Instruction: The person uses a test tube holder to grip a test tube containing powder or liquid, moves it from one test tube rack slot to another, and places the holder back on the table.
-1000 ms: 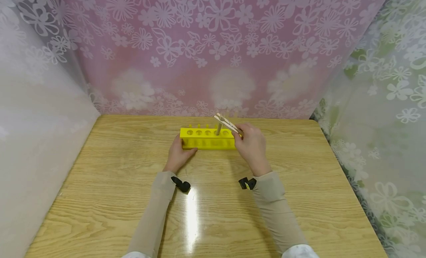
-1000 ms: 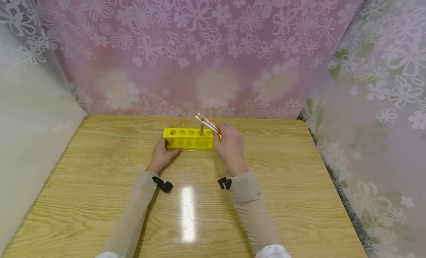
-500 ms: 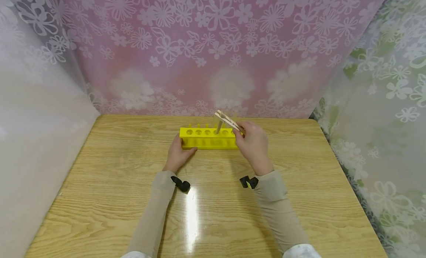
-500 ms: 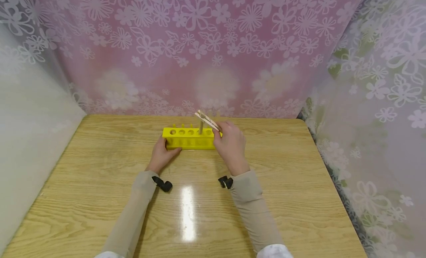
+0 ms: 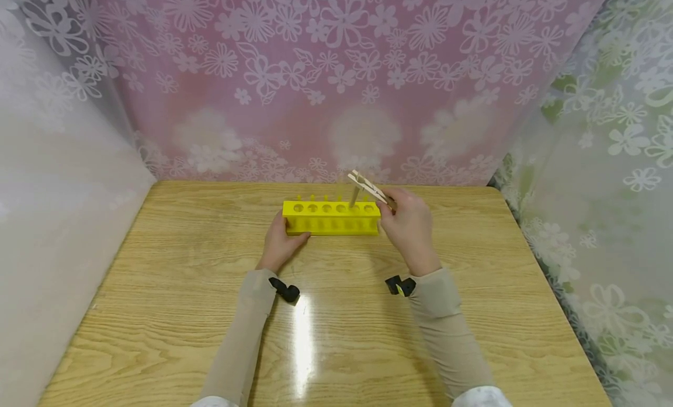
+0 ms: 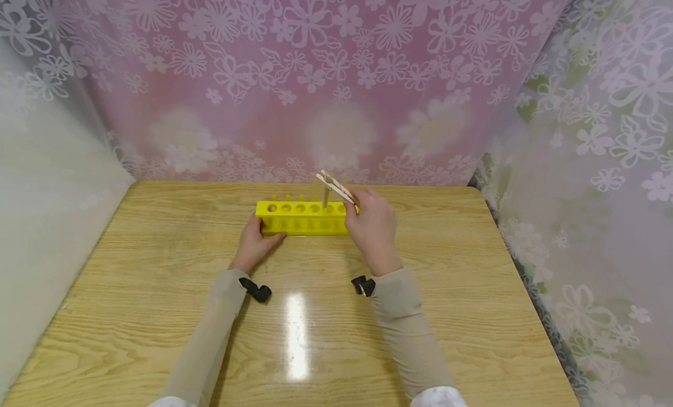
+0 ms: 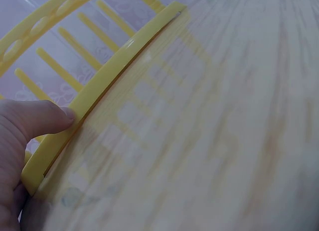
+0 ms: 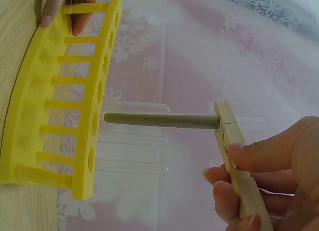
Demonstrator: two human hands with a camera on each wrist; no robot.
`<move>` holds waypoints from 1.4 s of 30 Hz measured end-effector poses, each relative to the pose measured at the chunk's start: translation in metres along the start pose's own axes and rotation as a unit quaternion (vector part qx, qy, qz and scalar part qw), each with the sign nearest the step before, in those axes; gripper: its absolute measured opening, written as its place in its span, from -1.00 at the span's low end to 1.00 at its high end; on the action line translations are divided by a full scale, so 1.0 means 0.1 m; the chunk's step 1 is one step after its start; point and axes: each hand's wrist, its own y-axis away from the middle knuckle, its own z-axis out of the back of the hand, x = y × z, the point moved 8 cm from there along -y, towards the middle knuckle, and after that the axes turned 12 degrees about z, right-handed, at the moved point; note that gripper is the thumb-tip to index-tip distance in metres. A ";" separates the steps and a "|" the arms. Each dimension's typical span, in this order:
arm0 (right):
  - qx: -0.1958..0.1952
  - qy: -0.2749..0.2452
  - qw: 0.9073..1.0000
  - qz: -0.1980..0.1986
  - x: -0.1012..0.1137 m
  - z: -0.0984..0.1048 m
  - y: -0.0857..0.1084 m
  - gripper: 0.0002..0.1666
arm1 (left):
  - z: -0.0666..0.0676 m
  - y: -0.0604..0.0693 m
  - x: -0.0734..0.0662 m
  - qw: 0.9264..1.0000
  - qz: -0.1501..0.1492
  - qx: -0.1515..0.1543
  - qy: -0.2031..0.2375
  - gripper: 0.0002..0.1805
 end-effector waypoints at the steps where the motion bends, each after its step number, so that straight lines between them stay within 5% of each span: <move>1: 0.000 0.001 1.000 -0.001 -0.01 0.00 0.00 -0.73 | 0.00 0.00 0.00 1.000 -0.001 0.000 0.001 -0.15; 15: 0.004 0.005 1.000 -0.005 -0.10 -0.03 0.04 -0.74 | 0.01 0.01 -0.02 1.000 -0.001 -0.003 0.000 -0.15; 42: 0.048 0.005 0.999 -0.023 -0.33 -0.42 0.15 -0.78 | 0.00 0.01 -0.02 1.000 0.010 -0.003 -0.012 -0.13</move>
